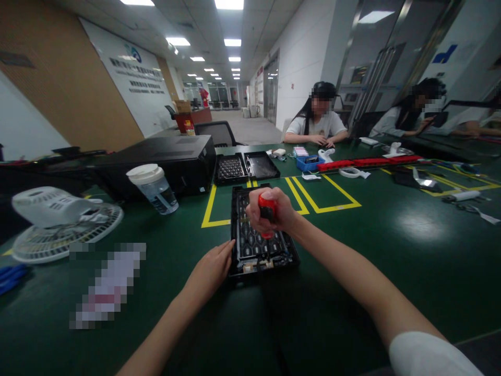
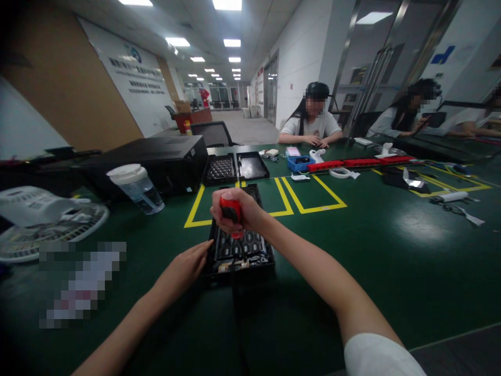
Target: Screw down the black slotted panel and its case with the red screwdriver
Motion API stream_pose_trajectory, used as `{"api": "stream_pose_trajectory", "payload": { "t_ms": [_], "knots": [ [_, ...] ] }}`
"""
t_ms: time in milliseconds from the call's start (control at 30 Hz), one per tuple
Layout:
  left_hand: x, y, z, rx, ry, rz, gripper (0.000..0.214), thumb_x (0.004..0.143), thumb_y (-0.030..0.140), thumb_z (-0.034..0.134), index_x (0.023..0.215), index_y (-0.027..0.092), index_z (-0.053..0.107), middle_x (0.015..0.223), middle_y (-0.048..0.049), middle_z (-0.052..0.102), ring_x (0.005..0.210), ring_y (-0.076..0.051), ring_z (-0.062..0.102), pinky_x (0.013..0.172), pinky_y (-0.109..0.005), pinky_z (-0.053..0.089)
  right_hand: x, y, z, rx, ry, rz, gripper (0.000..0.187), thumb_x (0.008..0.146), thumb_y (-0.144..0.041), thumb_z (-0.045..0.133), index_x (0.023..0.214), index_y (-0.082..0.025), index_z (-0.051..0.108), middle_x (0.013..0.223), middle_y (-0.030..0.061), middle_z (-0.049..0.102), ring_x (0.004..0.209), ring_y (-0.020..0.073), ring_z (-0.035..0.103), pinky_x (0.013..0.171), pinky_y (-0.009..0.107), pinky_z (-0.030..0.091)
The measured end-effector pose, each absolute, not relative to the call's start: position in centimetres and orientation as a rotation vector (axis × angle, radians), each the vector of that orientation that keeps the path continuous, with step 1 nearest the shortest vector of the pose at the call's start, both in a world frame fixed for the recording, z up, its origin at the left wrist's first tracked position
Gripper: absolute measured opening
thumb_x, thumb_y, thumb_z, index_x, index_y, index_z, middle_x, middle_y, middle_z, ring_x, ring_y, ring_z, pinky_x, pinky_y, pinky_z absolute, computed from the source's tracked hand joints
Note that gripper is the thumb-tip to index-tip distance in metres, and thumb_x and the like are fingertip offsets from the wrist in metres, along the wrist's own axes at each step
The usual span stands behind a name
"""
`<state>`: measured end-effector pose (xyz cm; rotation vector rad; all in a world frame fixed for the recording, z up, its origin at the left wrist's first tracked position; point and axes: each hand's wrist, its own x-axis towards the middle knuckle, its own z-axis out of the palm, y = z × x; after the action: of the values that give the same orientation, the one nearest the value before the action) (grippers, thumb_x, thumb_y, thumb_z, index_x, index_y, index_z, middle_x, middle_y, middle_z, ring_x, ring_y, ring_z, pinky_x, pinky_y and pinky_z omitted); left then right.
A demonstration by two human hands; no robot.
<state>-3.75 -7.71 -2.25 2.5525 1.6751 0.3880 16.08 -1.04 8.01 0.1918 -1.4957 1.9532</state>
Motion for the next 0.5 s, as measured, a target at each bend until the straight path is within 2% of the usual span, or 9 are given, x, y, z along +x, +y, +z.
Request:
{"api": "stream_pose_trajectory", "payload": {
  "t_ms": [500],
  "knots": [
    [-3.7,-7.7,-2.1,2.562,1.669,0.386,0.044,0.087,0.022,0.033,0.128,0.015,0.046,0.126,-0.0096,0.055,0.110,-0.020,0.056,0.097,-0.034,0.044,16.7,-2.8,8.0,-0.113,-1.424,1.641,0.027,0.079,-0.034,0.039,0.065,-0.014,0.051,0.044,-0.0054,0.047,0.027,0.0043,0.034,0.028,0.015,0.028]
  ]
}}
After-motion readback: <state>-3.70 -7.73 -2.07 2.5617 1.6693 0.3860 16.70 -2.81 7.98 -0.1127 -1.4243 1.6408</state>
